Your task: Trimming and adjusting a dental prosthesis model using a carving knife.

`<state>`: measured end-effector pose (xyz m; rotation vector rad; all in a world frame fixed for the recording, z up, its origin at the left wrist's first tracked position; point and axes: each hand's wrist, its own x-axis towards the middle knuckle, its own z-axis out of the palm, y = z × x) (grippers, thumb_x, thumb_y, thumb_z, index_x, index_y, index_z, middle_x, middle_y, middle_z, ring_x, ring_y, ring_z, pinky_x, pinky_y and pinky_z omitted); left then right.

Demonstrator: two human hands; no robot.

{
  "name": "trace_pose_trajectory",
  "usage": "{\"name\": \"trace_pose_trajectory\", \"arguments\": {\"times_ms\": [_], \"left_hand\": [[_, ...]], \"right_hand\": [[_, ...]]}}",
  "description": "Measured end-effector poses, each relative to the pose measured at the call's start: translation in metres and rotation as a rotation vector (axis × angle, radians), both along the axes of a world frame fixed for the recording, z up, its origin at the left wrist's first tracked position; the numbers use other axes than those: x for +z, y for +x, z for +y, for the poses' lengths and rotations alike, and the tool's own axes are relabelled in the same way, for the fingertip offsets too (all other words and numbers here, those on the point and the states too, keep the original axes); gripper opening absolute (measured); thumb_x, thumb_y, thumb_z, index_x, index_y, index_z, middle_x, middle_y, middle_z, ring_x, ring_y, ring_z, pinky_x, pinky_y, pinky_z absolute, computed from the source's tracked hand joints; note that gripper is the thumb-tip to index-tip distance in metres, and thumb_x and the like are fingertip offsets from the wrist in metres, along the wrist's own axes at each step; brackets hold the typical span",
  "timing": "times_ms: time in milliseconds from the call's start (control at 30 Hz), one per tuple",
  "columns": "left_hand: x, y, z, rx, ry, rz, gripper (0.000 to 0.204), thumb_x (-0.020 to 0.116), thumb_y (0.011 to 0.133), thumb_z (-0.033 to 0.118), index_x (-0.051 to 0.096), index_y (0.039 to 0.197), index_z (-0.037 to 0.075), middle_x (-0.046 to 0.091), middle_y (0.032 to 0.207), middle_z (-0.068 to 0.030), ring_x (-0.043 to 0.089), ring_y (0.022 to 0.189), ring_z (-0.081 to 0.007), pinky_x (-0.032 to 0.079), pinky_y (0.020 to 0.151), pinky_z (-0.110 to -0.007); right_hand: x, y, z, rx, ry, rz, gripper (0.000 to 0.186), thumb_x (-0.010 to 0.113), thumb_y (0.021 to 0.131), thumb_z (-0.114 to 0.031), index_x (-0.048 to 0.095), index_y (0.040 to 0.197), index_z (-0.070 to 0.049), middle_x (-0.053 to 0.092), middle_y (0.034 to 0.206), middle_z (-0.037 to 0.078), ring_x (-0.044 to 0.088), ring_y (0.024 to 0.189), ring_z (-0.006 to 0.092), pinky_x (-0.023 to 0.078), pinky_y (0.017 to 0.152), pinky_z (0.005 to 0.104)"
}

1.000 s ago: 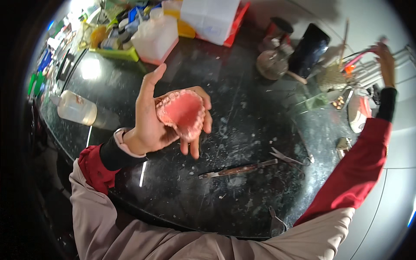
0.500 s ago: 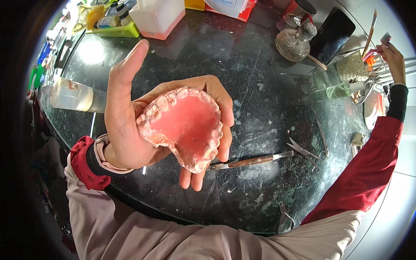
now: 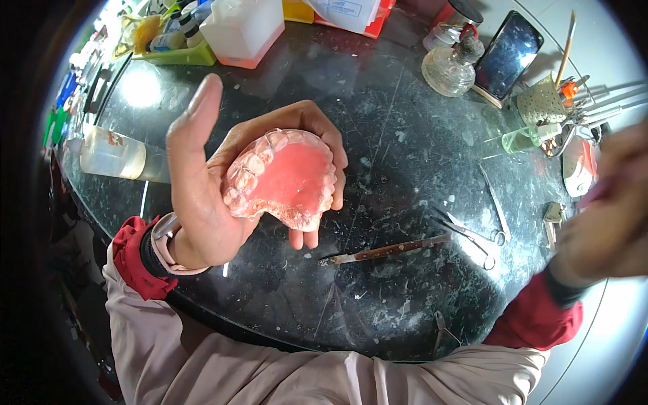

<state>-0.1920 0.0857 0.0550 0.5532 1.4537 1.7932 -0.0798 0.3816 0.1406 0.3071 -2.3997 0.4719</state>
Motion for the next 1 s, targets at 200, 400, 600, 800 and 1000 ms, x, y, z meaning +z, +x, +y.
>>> {"name": "trace_pose_trajectory", "arguments": {"times_ms": [200,400,600,800,1000], "left_hand": [[0.001,0.007,0.002,0.068,-0.023,-0.028,0.081,0.008,0.084,0.064,0.054,0.087,-0.003,0.059,0.07,-0.0101,0.056,0.053,-0.0141,0.044,0.043,-0.021],[-0.01,-0.005,-0.008,0.208,0.088,0.22,0.064,0.017,0.093,0.048,0.053,0.088,-0.005,0.058,0.072,-0.014,0.057,0.055,-0.0143,0.042,0.038,-0.02],[0.01,-0.011,-0.008,0.175,0.192,0.168,0.061,0.015,0.092,0.044,0.049,0.09,-0.006,0.057,0.073,-0.0167,0.057,0.047,-0.0203,0.044,0.038,-0.024],[0.008,-0.02,-0.007,0.383,0.295,0.602,0.056,0.016,0.091,0.041,0.05,0.088,-0.003,0.056,0.076,-0.0155,0.059,0.06,-0.0219,0.047,0.048,-0.028],[0.025,-0.017,-0.013,0.278,0.263,0.265,0.058,0.021,0.092,0.048,0.052,0.094,-0.001,0.058,0.071,-0.0117,0.056,0.05,-0.0149,0.045,0.04,-0.021]], "right_hand": [[-0.089,-0.03,-0.12,0.533,0.183,0.04,0.026,0.069,0.068,-0.002,0.066,0.094,0.002,0.056,0.078,0.006,0.056,0.053,0.0131,0.044,0.041,0.0226],[-0.089,-0.005,-0.103,0.32,0.186,-0.324,0.027,0.064,0.07,0.005,0.062,0.096,0.0,0.059,0.073,0.005,0.056,0.051,0.0158,0.044,0.04,0.0277],[-0.065,0.003,-0.123,0.198,0.13,0.087,0.024,0.06,0.073,0.008,0.064,0.095,-0.001,0.055,0.076,0.004,0.054,0.05,0.0112,0.04,0.037,0.0254],[-0.093,-0.027,-0.132,0.334,-0.056,-0.051,0.03,0.055,0.073,0.009,0.061,0.101,-0.002,0.051,0.073,0.004,0.055,0.051,0.018,0.045,0.042,0.0306],[-0.065,0.01,-0.123,-0.013,-0.1,-0.105,0.032,0.058,0.07,0.008,0.06,0.099,-0.003,0.056,0.077,0.007,0.058,0.055,0.0191,0.048,0.045,0.0304]]}}
